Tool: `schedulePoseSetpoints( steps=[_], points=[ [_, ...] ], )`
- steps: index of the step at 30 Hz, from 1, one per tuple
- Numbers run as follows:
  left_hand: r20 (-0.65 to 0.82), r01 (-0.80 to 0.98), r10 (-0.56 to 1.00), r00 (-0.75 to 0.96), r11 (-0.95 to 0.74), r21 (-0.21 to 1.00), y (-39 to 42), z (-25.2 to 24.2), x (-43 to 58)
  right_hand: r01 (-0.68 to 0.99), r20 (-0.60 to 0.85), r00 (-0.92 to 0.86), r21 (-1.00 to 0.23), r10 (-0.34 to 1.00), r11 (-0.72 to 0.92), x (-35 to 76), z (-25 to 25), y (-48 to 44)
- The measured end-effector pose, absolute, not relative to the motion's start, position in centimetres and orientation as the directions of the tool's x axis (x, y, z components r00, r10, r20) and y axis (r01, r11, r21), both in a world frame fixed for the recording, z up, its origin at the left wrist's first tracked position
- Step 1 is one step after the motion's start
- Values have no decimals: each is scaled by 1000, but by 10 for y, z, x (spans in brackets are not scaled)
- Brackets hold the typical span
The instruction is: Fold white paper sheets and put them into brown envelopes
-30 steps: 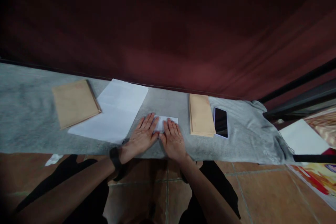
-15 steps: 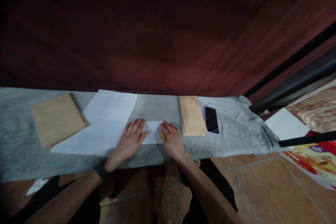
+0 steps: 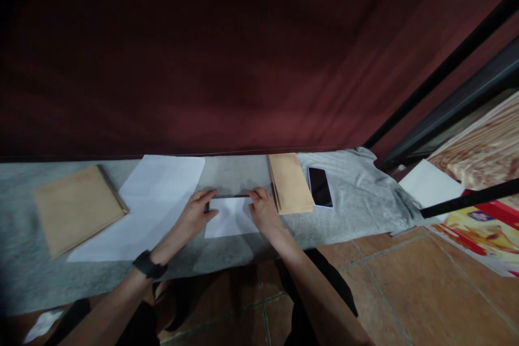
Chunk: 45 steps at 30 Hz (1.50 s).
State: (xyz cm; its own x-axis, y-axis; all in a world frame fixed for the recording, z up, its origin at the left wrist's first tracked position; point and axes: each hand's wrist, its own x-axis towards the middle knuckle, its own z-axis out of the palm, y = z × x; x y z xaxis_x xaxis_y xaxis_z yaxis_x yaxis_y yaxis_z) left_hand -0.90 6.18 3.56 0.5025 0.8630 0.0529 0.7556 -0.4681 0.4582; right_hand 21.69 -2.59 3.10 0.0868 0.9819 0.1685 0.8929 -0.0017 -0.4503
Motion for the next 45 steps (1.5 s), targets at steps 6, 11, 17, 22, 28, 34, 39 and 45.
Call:
schedulePoseSetpoints(
  steps=[6, 11, 17, 22, 28, 34, 39, 45],
  points=[
    [502, 637, 775, 383, -615, 464, 52, 64, -12, 875, 485, 115, -462, 867, 143, 220, 54, -32],
    [567, 590, 635, 525, -752, 296, 36, 70, -20, 912, 545, 66, -374, 836, 172, 225, 57, -45],
    [376, 533, 546, 749, -833, 147, 20, 47, -29, 870, 404, -147, -382, 903, 312, 229, 44, -67],
    [233, 511, 544, 806, -838, 189, 8, 40, -32, 841, 217, -299, -401, 929, 364, 227, 45, -79],
    [178, 537, 590, 787, -798, 272, 4, 49, -29, 894, 225, -205, -353, 953, 276, 206, 33, -70],
    [222, 570, 628, 746, -774, 277, -2, 37, -7, 932, 225, -206, -251, 952, 261, 189, 15, -65],
    [265, 658, 682, 682, -730, 184, -9, 11, 7, 951, 238, -173, -212, 956, 225, 188, 6, -66],
    [251, 730, 748, 614, -659, 181, -11, 5, 7, 983, 270, -62, -150, 961, 105, 190, 0, -69]
  ],
)
